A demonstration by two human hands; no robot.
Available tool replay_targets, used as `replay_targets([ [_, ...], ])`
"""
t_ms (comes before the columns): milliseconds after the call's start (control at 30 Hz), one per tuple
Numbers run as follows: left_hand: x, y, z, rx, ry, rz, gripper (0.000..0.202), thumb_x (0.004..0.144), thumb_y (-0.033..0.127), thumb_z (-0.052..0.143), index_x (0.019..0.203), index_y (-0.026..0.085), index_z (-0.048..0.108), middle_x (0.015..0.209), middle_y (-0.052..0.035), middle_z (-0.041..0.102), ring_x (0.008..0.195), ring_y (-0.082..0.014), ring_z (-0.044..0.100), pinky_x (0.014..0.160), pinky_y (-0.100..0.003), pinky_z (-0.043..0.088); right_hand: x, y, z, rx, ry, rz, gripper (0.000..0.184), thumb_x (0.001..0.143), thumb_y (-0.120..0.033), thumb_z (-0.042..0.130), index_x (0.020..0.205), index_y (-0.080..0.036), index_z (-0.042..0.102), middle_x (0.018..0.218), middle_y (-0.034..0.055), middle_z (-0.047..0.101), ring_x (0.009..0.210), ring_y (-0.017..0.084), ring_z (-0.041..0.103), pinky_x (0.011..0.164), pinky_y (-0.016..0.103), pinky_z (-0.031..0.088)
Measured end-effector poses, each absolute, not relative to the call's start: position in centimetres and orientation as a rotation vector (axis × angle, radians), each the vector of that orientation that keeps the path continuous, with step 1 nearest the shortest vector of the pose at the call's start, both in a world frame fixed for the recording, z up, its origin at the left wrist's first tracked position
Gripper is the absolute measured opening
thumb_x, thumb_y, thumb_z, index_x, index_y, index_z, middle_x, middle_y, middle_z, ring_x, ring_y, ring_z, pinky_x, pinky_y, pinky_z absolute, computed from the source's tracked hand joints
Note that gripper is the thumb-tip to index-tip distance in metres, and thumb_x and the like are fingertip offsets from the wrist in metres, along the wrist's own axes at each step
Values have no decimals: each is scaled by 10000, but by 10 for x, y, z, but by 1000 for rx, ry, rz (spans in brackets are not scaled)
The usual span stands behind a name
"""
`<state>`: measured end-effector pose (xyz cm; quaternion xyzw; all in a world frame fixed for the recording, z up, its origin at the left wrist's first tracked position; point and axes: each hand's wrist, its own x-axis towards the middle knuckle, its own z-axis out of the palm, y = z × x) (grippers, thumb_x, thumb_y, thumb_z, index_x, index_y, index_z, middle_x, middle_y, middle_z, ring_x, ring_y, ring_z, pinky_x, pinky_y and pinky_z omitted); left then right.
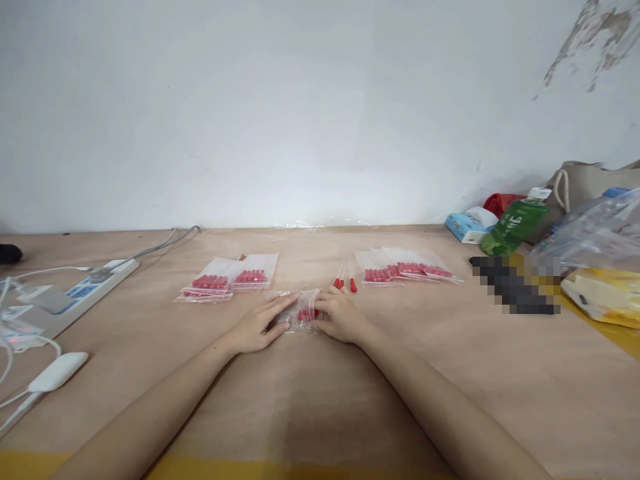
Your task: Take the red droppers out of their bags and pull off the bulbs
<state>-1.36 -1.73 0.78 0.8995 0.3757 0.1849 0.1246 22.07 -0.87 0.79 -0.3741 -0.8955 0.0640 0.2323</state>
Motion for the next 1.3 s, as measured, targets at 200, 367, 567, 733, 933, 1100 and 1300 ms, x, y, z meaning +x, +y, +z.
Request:
replay_targets([
  [200, -13, -18, 10, 2651, 1106, 438, 515, 877, 327, 399, 1367, 244, 264, 1396, -39, 341, 1286, -199, 300, 1064, -406, 266, 219, -8, 8, -894, -2432, 296, 178, 785, -230, 544, 950, -178, 586, 895, 69, 581, 863, 185, 492, 766, 311, 386],
  [367, -13, -18, 11, 2662, 1121, 432, 509, 875, 351, 409, 1359, 260, 279, 1396, -45, 340, 1280, -200, 313, 1058, -409, 275, 228, -6, 10, -946, -2327, 414, 188, 777, -237, 532, 952, -172, 530, 834, 42, 560, 764, 152, 505, 696, 273, 406],
  [567, -11, -20, 10, 2797, 984, 426, 470, 883, 203, 352, 1345, 284, 310, 1439, -9, 247, 1331, -199, 188, 1081, -418, 218, 228, -6, 11, -971, -2349, 536, 67, 709, -183, 583, 754, -164, 537, 762, 15, 563, 685, 124, 510, 633, 237, 404],
  [733, -11, -19, 13, 2820, 894, 317, 453, 900, 171, 301, 1316, 345, 344, 1449, 36, 203, 1327, -189, 203, 1080, -404, 225, 238, -1, 21, -1012, -2266, 771, 137, 712, -172, 552, 846, -171, 581, 768, 11, 623, 657, 112, 560, 613, 229, 429],
  [933, -14, -18, 17, 2808, 887, 172, 407, 903, 222, 329, 1263, 395, 408, 1460, 63, 144, 1339, -250, 131, 1076, -469, 184, 290, 17, 46, -1156, -1843, 1159, 240, 612, -270, 682, 797, -154, 581, 790, 37, 661, 694, 141, 620, 631, 262, 484],
  [1100, -11, -23, 23, 2788, 921, 17, 429, 878, 477, 355, 1301, 449, 292, 1475, 40, 48, 1331, -343, 12, 1029, -601, 88, 319, 27, 53, -1233, -1399, 976, 319, 565, -334, 727, 788, -164, 574, 763, 41, 666, 691, 158, 630, 643, 288, 502],
  [1300, 2, -38, 13, 2816, 1154, 134, 605, 792, 620, 390, 1339, 420, 223, 1476, -40, 66, 1306, -422, 64, 961, -678, 107, 289, 38, 15, -1305, -1301, 401, 237, 645, -359, 641, 776, -167, 595, 755, 49, 645, 666, 159, 602, 616, 295, 492],
])
